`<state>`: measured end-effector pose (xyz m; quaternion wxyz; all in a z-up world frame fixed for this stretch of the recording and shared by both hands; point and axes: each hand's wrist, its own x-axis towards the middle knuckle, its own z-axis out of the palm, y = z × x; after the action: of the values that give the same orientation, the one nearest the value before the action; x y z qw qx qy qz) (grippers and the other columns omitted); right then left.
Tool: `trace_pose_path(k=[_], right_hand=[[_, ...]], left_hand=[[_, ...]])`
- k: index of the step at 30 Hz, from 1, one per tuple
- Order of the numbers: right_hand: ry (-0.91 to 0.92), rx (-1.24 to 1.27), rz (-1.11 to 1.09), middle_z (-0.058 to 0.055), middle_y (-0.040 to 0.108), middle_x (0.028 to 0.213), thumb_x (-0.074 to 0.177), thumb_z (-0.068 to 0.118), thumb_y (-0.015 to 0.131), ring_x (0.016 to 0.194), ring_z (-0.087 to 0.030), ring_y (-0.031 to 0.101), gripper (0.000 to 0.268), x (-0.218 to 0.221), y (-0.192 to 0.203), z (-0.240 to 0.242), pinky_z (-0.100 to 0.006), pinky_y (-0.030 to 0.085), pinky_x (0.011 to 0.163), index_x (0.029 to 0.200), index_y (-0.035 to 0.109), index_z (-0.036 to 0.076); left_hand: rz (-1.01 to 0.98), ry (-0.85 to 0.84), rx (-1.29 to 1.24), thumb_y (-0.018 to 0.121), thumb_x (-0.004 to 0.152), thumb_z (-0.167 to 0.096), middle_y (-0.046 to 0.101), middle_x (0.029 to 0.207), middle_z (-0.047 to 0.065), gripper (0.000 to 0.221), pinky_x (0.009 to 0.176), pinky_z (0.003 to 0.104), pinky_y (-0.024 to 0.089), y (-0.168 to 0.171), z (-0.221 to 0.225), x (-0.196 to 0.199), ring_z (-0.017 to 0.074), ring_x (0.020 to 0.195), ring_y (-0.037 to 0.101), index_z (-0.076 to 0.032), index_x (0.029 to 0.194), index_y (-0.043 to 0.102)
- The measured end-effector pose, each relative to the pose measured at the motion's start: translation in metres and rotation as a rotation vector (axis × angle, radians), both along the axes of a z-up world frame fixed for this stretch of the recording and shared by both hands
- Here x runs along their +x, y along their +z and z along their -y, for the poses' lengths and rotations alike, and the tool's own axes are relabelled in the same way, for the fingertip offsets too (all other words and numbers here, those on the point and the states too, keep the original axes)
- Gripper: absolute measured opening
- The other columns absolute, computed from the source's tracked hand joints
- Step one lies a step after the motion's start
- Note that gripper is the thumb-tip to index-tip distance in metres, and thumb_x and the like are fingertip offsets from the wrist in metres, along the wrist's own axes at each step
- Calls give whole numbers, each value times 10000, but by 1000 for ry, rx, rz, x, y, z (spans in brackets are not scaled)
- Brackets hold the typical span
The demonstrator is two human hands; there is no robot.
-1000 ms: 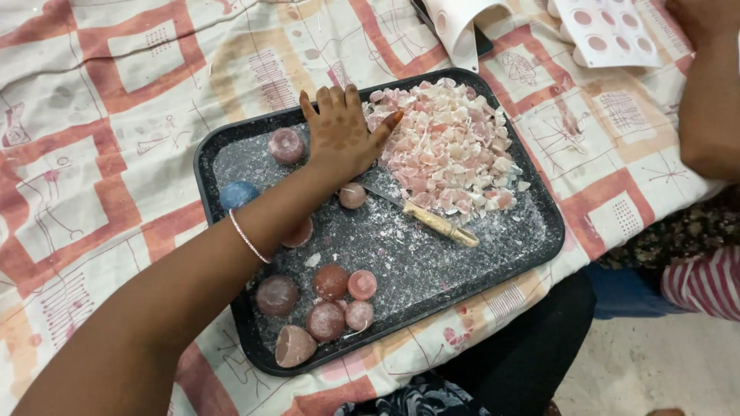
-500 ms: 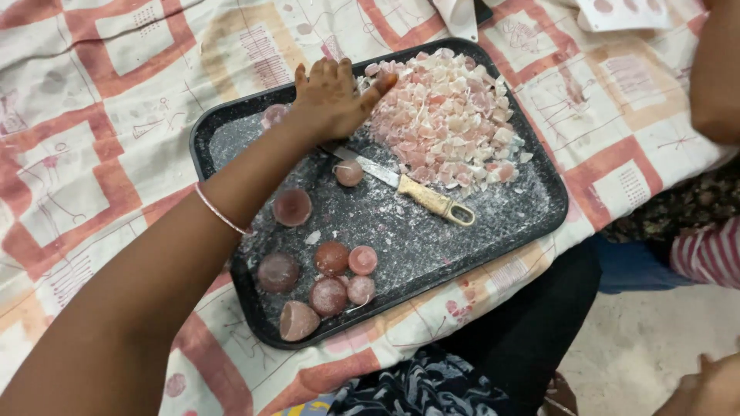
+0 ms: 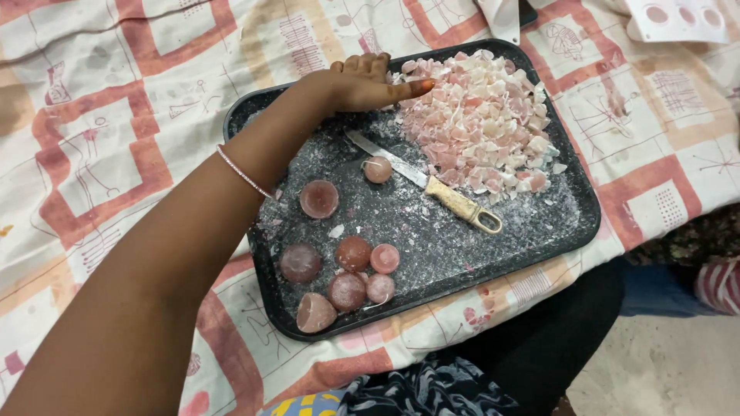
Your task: Cutting and shredding small soap or wax balls into shavings on a tray.
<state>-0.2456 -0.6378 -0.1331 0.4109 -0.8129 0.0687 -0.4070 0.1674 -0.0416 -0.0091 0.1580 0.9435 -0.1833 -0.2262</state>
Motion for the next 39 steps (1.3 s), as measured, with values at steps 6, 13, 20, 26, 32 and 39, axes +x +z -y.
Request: trace_pose_path(k=[6,13,20,26,32,39], right_hand=[[103,-80,-130,-131,618,1188,1100,10,690,1097,-212,649,424,99,131,-270,-355,567,1025,1408,400,37],[312,-498,-417,-221,629,1216,901,213,748,1111,-394,594,584,154,153,-394,-491,456,952,1395,526,-4],[232,-587,-465,-197,607,1116,906,179,710,1056,-373,548,380,155,140,-401,-478,444,928,1242,652,11],[211,-543,-449,-193,604,1065,873,180,740,1018,-381,565,364,156,138,-402,-477,460,894,1182,667,0],[164,-434,-425,-167,639,1035,853,119,722,985,-382,643,258,145,137,-407,-484,496,845,1076,649,9],[194,-340,-312,-169,618,1048,862,59,711,978,-349,637,354,126,149,-439,-440,503,849,1211,670,14]], left_hand=[[-66,-1,-53,210,689,-1011,71,1688,242,1348,1253,551,126,2,10,2,382,1578,47,-48,1628,113],[-9,4,61,184,696,-1005,47,1701,227,1332,1258,561,76,1,9,0,380,1581,18,-69,1638,79],[-3,-4,103,172,715,-1001,21,1689,240,1309,1241,562,62,1,13,-1,390,1569,-9,-76,1632,55],[5,22,80,184,711,-1002,66,1694,238,1313,1249,570,74,3,14,0,390,1578,19,-79,1640,86],[-13,6,32,199,715,-1018,112,1673,274,1334,1236,583,127,-5,11,14,408,1569,59,-51,1631,127],[-264,38,-238,134,717,-923,204,1681,199,1146,1195,698,158,20,7,7,396,1569,125,-247,1634,259]])
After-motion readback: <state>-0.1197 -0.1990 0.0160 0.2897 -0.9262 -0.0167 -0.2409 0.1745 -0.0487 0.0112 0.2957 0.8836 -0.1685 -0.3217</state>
